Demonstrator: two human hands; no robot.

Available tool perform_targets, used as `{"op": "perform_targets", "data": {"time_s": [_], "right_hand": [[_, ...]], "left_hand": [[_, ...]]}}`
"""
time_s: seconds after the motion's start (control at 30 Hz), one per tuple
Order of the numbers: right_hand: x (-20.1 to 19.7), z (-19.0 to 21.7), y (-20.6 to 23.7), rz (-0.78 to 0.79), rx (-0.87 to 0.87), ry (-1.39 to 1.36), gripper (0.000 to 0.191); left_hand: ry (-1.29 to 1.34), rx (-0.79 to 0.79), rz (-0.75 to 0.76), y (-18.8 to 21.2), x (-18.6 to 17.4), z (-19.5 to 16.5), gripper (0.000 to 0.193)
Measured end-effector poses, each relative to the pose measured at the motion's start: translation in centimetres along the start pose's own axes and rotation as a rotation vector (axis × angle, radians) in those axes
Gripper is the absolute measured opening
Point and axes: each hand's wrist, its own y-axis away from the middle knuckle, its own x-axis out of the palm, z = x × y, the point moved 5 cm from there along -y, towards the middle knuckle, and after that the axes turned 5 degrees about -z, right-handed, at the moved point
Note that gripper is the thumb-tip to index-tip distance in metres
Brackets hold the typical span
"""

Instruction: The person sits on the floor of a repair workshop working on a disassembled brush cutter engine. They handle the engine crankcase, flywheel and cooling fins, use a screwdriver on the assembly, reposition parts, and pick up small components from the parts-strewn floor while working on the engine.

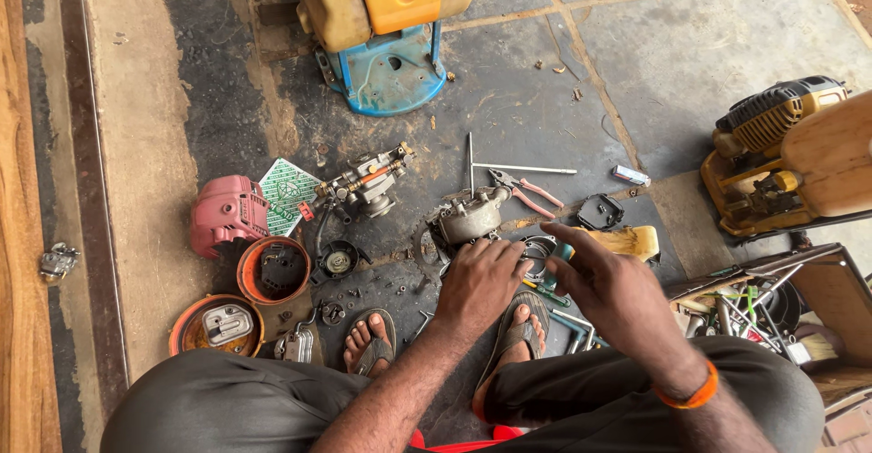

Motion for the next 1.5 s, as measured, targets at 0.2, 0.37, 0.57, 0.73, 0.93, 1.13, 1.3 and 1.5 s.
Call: {"op": "perform_targets", "data": {"time_s": [0.2,0.37,0.57,0.73,0.93,1.13,1.3,1.5], "right_hand": [[0.3,-1.9,-0.4,0.096,0.16,0.055,0.064],[-1.7,-2.9,-0.7,-0.097,0.078,-0.049,0.055],[-2.3,-0.3,0.2,-0.041,-0.302,-0.026,0.062],[-2.2,0.9,1.0,-0.03,-0.463,0.041,0.057],[-1.1,-0.1,0.4,-0.09,-0.227,0.135,0.047],[0.1,-1.7,-0.3,-0.009,0.126,0.056,0.059],[-1.4,-1.9,-0.5,-0.006,0.084,0.098,0.076],[-2.3,-0.1,0.8,0.001,-0.338,0.088,0.071]], "left_hand": [[0.031,0.07,-0.065,0.2,0.3,0.3,0.026],[-0.009,0.099,-0.052,0.5,0.8,0.2,0.025],[0.008,0.112,-0.011,0.5,0.7,-0.3,0.03],[-0.032,0.11,-0.046,0.1,-0.5,-0.8,0.034],[0.032,0.036,-0.025,-0.4,-1.3,-0.9,0.044],[0.039,0.125,-0.098,0.1,-0.4,-0.7,0.026],[0.022,0.18,-0.123,0.5,0.6,-0.3,0.018],[-0.005,0.213,-0.105,0.7,0.4,-1.0,0.026]]}}
